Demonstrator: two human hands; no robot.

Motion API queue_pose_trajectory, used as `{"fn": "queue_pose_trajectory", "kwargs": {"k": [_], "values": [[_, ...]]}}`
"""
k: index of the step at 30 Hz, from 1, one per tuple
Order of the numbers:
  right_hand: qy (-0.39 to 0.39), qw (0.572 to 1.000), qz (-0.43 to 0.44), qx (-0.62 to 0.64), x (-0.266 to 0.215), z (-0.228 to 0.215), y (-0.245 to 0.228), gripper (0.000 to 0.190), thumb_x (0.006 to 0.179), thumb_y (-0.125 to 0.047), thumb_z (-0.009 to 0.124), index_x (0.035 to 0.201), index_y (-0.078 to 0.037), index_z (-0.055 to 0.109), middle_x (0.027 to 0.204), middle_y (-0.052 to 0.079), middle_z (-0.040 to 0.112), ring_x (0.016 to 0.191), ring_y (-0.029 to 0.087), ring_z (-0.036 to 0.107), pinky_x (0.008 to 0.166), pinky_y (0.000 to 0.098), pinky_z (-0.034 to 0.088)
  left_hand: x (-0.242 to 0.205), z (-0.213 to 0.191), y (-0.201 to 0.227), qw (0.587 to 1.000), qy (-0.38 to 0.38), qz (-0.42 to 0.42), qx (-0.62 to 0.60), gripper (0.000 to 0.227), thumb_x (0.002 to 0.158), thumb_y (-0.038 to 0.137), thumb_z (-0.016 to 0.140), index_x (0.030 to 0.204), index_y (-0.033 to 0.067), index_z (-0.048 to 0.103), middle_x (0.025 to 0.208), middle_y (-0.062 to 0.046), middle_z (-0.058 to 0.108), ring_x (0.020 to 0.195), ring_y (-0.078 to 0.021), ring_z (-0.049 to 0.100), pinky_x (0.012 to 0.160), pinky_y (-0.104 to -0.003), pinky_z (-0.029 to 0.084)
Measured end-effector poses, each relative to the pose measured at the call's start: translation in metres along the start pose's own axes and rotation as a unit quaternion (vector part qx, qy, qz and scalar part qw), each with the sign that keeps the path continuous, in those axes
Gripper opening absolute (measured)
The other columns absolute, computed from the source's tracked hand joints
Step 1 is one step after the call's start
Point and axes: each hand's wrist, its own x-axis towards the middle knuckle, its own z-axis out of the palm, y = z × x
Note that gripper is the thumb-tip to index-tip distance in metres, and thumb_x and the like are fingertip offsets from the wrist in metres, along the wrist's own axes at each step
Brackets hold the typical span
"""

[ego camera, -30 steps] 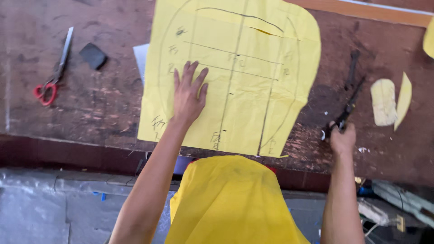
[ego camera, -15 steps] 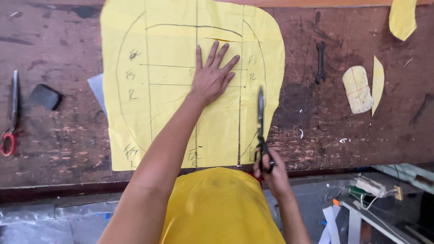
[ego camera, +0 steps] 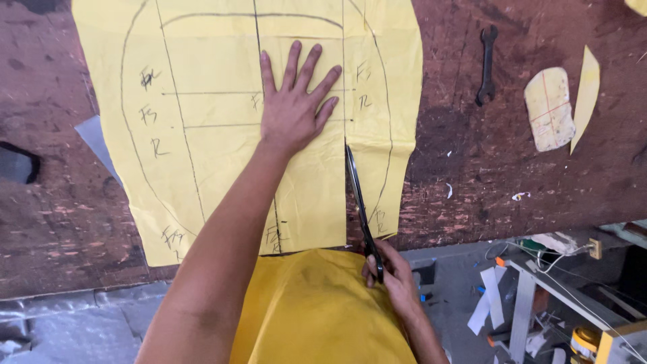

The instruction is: The person uses shears to cut along marked lines on yellow paper patterns laid on a wooden workbench. They reposition the paper and shears multiple times to follow curved and straight lines, then set the cut pieces aside.

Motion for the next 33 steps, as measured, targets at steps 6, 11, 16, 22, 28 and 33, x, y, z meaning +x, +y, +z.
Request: {"fn": "queue_pose_trajectory", "kwargs": {"k": [6,11,16,22,28,33], "values": [[-0.018,0.998,-0.050,0.015,0.018,0.016,-0.001,0.045,0.097,-0.029,0.065,0.130,0.001,0.062,0.077,0.007,0.064,0.064,0.013,0.060,0.062,0.0272,0.049,0.001,-0.001,0.001,1.000,0.000,-0.002,-0.010,0.052,0.111,0.051,0.038,0.159,0.0335,0.044,0.172,-0.008,0.021,0.159,-0.0331,0.005,0.120,-0.073,-0.006],[-0.005,0.998,-0.054,0.023,0.031,0.030,-0.002,0.042,0.099,-0.025,0.063,0.131,0.001,0.060,0.078,0.006,0.065,0.065,0.012,0.061,0.062,0.0272,0.051,-0.001,-0.001,0.000,1.000,0.008,0.000,-0.018,0.051,0.112,0.050,0.040,0.160,0.0330,0.045,0.172,-0.009,0.023,0.160,-0.0338,0.006,0.121,-0.074,-0.006],[-0.001,0.998,-0.058,0.034,0.039,0.037,-0.001,0.042,0.099,-0.021,0.063,0.135,0.000,0.059,0.079,0.006,0.064,0.067,0.012,0.060,0.062,0.0264,0.050,0.000,0.001,-0.001,1.000,0.010,0.006,-0.020,0.051,0.112,0.050,0.040,0.160,0.0322,0.046,0.172,-0.010,0.023,0.159,-0.0348,0.007,0.119,-0.074,-0.006],[0.019,0.999,-0.046,0.023,0.031,0.037,-0.006,0.042,0.099,-0.020,0.063,0.135,0.000,0.060,0.079,0.005,0.063,0.067,0.011,0.058,0.061,0.0269,0.050,0.000,0.002,-0.001,1.000,0.002,0.002,-0.024,0.051,0.113,0.051,0.039,0.160,0.0328,0.045,0.173,-0.009,0.021,0.160,-0.0337,0.005,0.121,-0.074,-0.007],[0.016,0.999,-0.050,0.010,0.029,0.039,-0.010,0.044,0.099,-0.023,0.063,0.137,0.000,0.058,0.078,0.005,0.064,0.066,0.011,0.059,0.060,0.0266,0.050,0.000,0.004,0.000,1.000,-0.008,0.001,-0.011,0.055,0.111,0.056,0.036,0.162,0.0346,0.042,0.174,-0.009,0.018,0.160,-0.0329,0.003,0.121,-0.073,-0.008],[0.011,0.998,-0.062,0.031,0.039,0.043,-0.003,0.044,0.099,-0.021,0.063,0.137,0.001,0.059,0.077,0.005,0.064,0.065,0.011,0.058,0.062,0.0262,0.049,0.003,0.003,-0.004,1.000,-0.016,-0.002,-0.011,0.055,0.111,0.056,0.036,0.162,0.0343,0.041,0.174,-0.008,0.017,0.160,-0.0326,0.001,0.121,-0.073,-0.009]]}}
